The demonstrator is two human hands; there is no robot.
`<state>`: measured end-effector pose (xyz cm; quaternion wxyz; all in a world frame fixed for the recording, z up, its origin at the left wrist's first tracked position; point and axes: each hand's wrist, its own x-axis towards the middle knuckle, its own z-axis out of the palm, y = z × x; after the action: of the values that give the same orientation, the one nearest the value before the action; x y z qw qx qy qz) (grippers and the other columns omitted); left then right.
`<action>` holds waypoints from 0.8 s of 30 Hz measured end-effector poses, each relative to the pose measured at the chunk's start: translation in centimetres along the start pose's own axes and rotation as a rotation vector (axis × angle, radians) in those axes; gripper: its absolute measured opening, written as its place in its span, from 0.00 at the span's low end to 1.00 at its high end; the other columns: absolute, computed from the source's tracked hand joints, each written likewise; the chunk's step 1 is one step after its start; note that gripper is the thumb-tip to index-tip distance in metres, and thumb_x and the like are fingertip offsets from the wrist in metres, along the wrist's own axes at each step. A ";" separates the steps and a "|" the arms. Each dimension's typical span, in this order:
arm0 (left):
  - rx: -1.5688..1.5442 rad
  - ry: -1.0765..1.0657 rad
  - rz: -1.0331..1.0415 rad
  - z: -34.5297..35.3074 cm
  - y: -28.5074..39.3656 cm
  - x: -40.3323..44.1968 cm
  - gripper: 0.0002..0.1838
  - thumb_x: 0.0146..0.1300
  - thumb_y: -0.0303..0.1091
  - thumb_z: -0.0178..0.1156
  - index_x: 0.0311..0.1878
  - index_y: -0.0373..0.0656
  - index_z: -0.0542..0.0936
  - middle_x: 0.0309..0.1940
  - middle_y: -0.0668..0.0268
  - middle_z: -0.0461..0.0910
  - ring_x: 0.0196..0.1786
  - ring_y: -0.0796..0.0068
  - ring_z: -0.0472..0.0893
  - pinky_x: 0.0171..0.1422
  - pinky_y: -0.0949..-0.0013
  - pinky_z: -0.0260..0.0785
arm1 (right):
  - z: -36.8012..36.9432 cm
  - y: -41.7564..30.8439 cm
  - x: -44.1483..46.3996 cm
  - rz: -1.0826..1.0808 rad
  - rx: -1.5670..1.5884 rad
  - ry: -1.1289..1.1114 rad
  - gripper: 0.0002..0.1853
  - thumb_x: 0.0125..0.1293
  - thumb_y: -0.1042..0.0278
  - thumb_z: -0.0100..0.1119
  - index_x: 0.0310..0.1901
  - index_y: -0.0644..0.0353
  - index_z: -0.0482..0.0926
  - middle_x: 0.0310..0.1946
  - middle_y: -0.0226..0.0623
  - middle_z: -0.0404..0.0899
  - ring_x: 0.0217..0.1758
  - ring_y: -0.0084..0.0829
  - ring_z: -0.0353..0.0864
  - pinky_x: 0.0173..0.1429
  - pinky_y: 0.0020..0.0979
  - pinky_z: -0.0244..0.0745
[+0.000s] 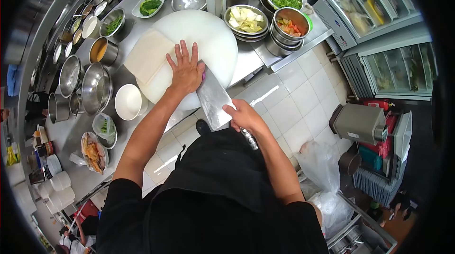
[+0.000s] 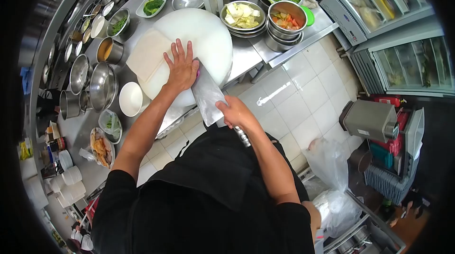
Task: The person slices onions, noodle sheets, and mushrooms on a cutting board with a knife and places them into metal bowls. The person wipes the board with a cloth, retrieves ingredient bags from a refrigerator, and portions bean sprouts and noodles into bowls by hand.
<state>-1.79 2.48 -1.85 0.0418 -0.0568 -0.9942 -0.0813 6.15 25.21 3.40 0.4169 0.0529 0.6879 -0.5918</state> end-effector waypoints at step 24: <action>-0.477 -0.008 -0.372 -4.7 2.1 -4.0 0.23 0.52 0.36 0.68 0.53 0.39 0.80 0.53 0.51 0.72 0.57 0.55 0.73 0.61 0.60 0.67 | -4.7 -2.2 -2.9 0.077 -0.182 -0.132 0.13 0.70 0.63 0.52 0.40 0.68 0.71 0.14 0.31 0.67 0.12 0.22 0.65 0.15 0.29 0.62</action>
<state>2.78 3.32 2.74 0.0076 0.1177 -0.9406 -0.3184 4.31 29.82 6.72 0.4868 0.0020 0.7073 -0.5125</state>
